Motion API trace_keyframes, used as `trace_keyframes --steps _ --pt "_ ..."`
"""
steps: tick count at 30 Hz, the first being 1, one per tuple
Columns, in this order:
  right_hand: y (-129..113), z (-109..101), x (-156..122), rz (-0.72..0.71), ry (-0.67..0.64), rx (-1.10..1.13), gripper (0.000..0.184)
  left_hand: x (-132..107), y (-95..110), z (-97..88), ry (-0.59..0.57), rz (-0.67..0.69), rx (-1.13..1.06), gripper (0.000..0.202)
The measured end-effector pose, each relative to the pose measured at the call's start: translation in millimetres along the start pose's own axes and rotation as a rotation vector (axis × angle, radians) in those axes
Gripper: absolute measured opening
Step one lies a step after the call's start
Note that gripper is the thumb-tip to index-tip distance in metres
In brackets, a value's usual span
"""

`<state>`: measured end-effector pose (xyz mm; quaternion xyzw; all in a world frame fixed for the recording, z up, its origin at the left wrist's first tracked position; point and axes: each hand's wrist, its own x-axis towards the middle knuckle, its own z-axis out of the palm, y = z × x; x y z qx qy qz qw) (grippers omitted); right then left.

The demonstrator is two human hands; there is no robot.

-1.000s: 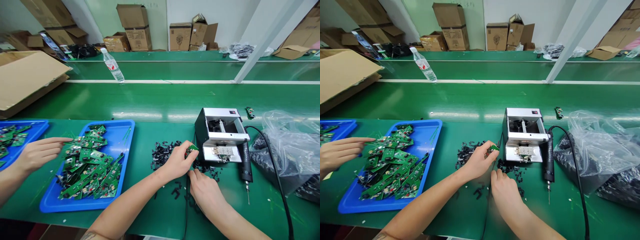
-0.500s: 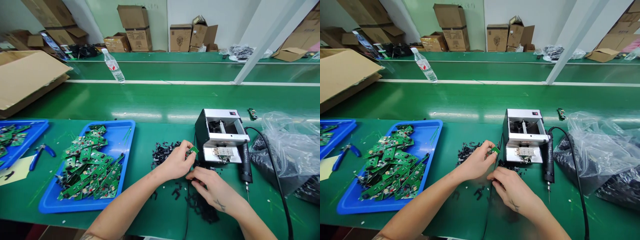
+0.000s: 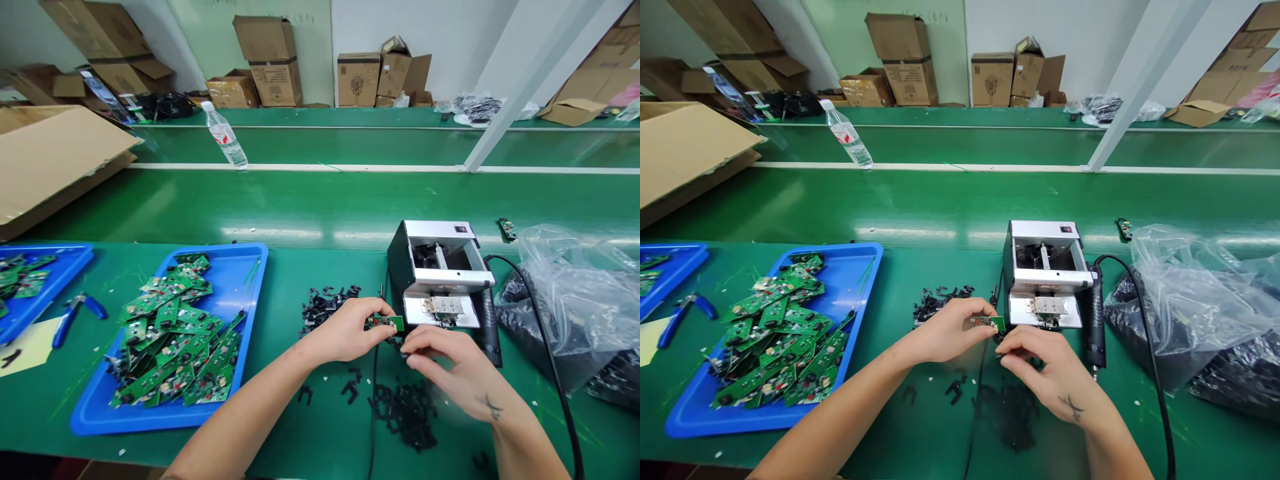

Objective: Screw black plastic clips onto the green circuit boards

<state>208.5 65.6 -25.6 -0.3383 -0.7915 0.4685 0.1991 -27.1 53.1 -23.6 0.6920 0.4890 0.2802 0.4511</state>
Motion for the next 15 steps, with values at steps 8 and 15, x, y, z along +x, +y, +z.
trace_keyframes --steps 8,15 --pt "12 -2 0 0.145 0.193 0.018 0.016 -7 10 -2.5 -0.074 0.03 0.001 0.013" --pt "10 -2 1 0.149 0.189 -0.033 0.015 -7 10 -0.5 -0.044 -0.005 0.032 0.009"
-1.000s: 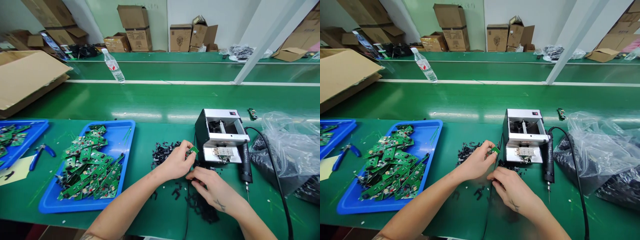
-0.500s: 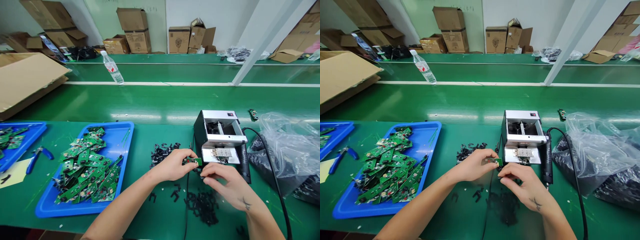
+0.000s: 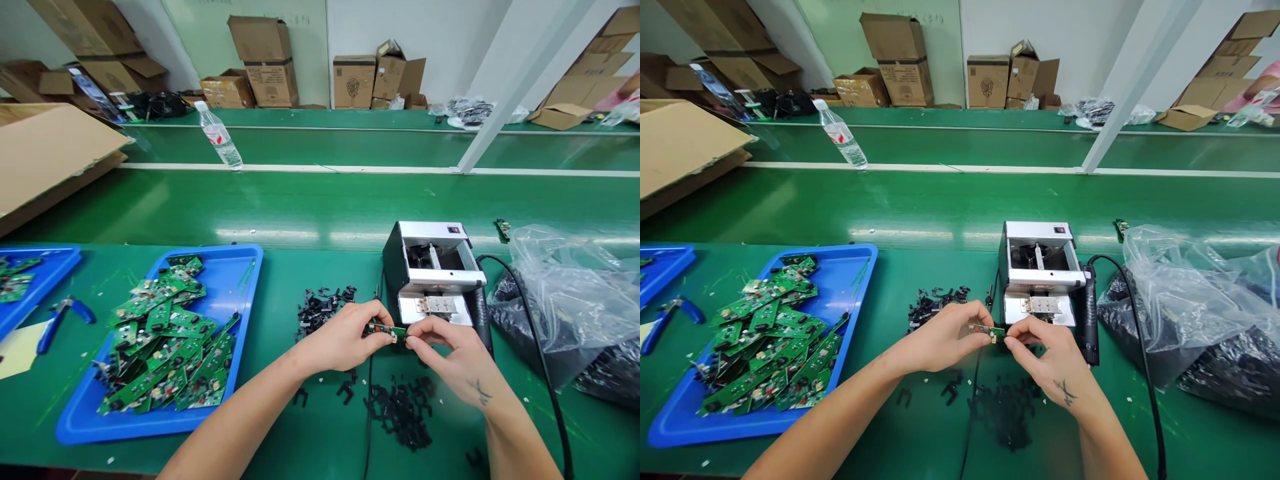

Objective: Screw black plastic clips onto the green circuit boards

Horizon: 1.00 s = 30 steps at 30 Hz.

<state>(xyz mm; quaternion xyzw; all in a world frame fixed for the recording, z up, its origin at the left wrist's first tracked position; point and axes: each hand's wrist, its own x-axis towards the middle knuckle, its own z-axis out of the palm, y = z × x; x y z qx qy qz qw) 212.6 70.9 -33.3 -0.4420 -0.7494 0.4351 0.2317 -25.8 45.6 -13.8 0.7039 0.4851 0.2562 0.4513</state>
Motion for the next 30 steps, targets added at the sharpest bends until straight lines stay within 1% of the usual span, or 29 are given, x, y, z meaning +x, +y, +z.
trace_keyframes --steps 6,11,17,21,23,25,27,30 --pt "-3 2 -1 -0.07 0.054 -0.099 0.013 -1 0 1.1 0.003 0.0 0.007 0.007" --pt "-8 7 -1 -0.135 0.127 -0.163 0.01 0 5 1.5 0.019 0.024 0.04 0.008" --pt "-5 12 -1 -0.29 0.255 -0.285 0.007 1 8 3.5 0.087 0.089 0.013 0.013" --pt "-3 15 1 -0.428 0.341 -0.384 0.007 3 2 5.3 0.142 0.164 -0.027 0.011" --pt "-2 15 2 -0.472 0.379 -0.434 0.008 5 -4 7.4 0.169 0.221 -0.064 0.011" --pt "-1 14 2 -0.488 0.403 -0.493 0.008 8 -10 10.4 0.196 0.282 -0.081 0.012" --pt "1 13 1 -0.471 0.394 -0.558 0.008 11 -16 14.0 0.228 0.342 -0.044 0.014" --pt "2 13 0 -0.395 0.339 -0.63 0.011 14 -24 18.4 0.256 0.434 0.137 0.018"
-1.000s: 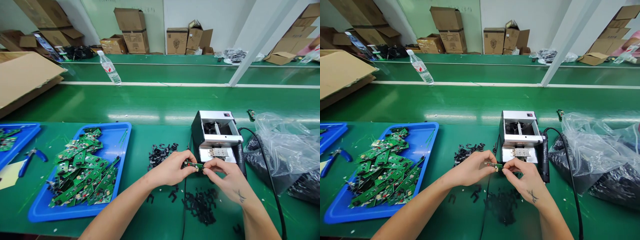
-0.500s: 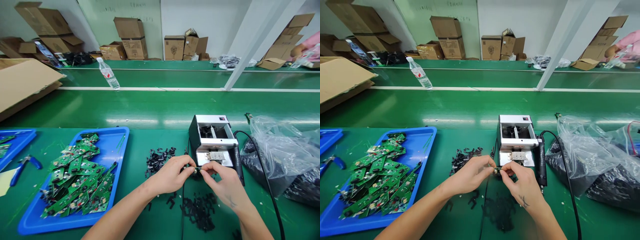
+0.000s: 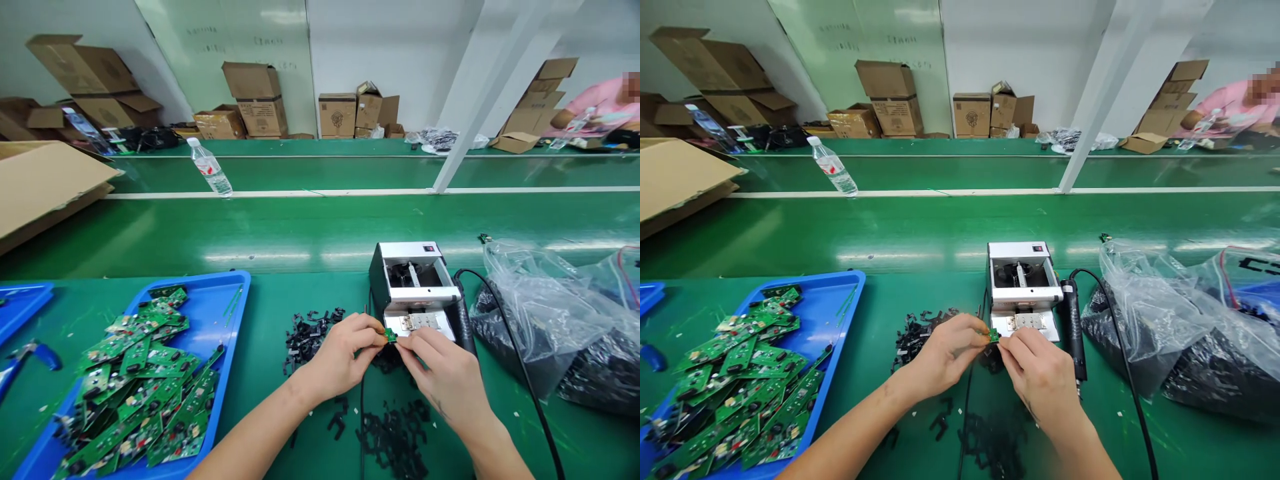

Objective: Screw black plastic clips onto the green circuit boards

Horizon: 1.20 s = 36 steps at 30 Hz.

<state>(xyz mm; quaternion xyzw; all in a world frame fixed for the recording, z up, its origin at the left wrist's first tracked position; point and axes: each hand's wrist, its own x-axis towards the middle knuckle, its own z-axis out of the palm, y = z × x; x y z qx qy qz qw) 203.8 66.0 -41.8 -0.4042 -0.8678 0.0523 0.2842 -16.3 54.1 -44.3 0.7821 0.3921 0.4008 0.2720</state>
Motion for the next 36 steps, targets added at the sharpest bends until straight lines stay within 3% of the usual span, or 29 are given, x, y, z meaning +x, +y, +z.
trace_keyframes --steps 4,8,10,12,14,16,21,24,30,36 --pt "-2 0 1 0.053 -0.05 0.007 0.017 -4 -3 2.5 -0.037 0.139 0.288 0.021" --pt "9 -12 2 0.129 -0.068 0.155 0.019 -7 -5 3.6 -0.071 0.199 0.442 0.022" --pt "25 -23 1 0.303 0.02 0.147 0.023 -8 -6 4.6 -0.072 0.208 0.475 0.023" --pt "48 -31 -2 0.575 0.116 0.017 0.034 -8 -7 5.3 -0.063 0.218 0.493 0.024" --pt "69 -31 -5 0.789 0.111 -0.096 0.048 -7 -7 5.1 -0.055 0.227 0.499 0.025" --pt "84 -24 -8 0.872 0.068 -0.102 0.055 -6 -6 4.1 -0.054 0.233 0.5 0.026" --pt "95 1 -7 0.905 0.122 0.098 0.048 -4 -4 1.6 -0.026 0.255 0.513 0.029" --pt "96 -2 -3 0.865 0.189 0.351 0.043 -4 -7 2.2 -0.011 0.265 0.527 0.031" --pt "87 -42 -1 0.641 0.415 0.902 0.05 -4 -11 2.9 -0.003 0.276 0.539 0.036" --pt "43 -92 13 0.594 0.399 1.241 0.085 -3 -5 0.8 -0.024 0.266 0.509 0.038"
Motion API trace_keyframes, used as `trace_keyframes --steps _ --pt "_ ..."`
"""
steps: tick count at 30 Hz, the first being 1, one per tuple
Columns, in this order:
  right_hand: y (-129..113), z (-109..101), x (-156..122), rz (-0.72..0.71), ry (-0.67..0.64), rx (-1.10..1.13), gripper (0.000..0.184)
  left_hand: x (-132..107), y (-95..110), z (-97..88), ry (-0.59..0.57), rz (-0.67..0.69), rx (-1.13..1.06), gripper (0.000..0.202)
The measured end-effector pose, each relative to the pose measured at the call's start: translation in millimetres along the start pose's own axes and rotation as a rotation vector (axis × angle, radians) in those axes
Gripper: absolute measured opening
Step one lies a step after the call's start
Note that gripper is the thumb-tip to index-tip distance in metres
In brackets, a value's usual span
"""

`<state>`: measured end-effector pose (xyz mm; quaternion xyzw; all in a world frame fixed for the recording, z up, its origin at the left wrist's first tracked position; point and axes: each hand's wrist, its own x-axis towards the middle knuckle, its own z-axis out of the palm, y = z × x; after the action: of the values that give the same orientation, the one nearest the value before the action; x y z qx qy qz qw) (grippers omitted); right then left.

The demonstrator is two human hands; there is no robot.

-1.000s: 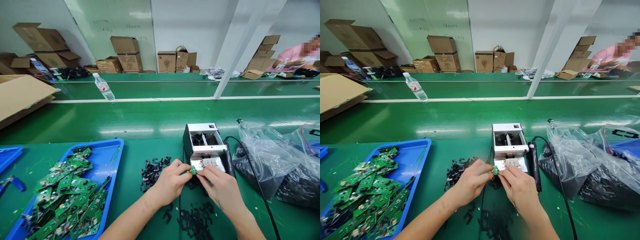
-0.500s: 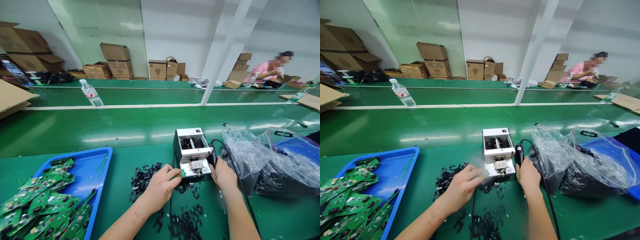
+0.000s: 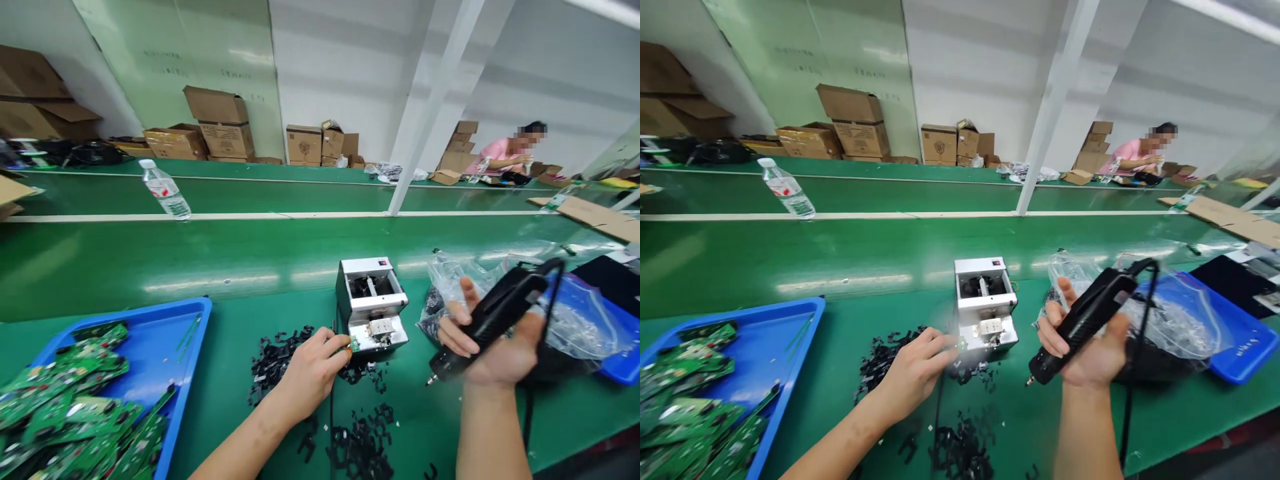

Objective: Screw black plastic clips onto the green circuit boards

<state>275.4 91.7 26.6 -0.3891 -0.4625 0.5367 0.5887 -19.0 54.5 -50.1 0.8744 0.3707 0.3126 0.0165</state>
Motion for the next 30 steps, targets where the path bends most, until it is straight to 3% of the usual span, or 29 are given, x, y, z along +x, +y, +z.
trace_keyframes --steps 4,9,18,25,30 --pt "-25 38 3 -0.101 -0.11 0.051 0.082 1 2 -2.2 -0.024 -0.011 0.025 0.031" --pt "-15 77 11 -0.206 -0.208 -0.09 0.081 2 3 -3.6 -0.059 -0.025 0.053 0.031" --pt "14 74 19 -0.25 -0.275 -0.103 0.078 1 2 -0.1 -0.098 -0.032 0.053 0.028" --pt "12 72 9 -0.26 -0.322 -0.077 0.079 0 1 4.1 -0.115 -0.011 0.074 0.025" --pt "-5 82 6 -0.239 -0.311 0.025 0.072 1 2 4.2 -0.162 -0.009 0.104 0.026"
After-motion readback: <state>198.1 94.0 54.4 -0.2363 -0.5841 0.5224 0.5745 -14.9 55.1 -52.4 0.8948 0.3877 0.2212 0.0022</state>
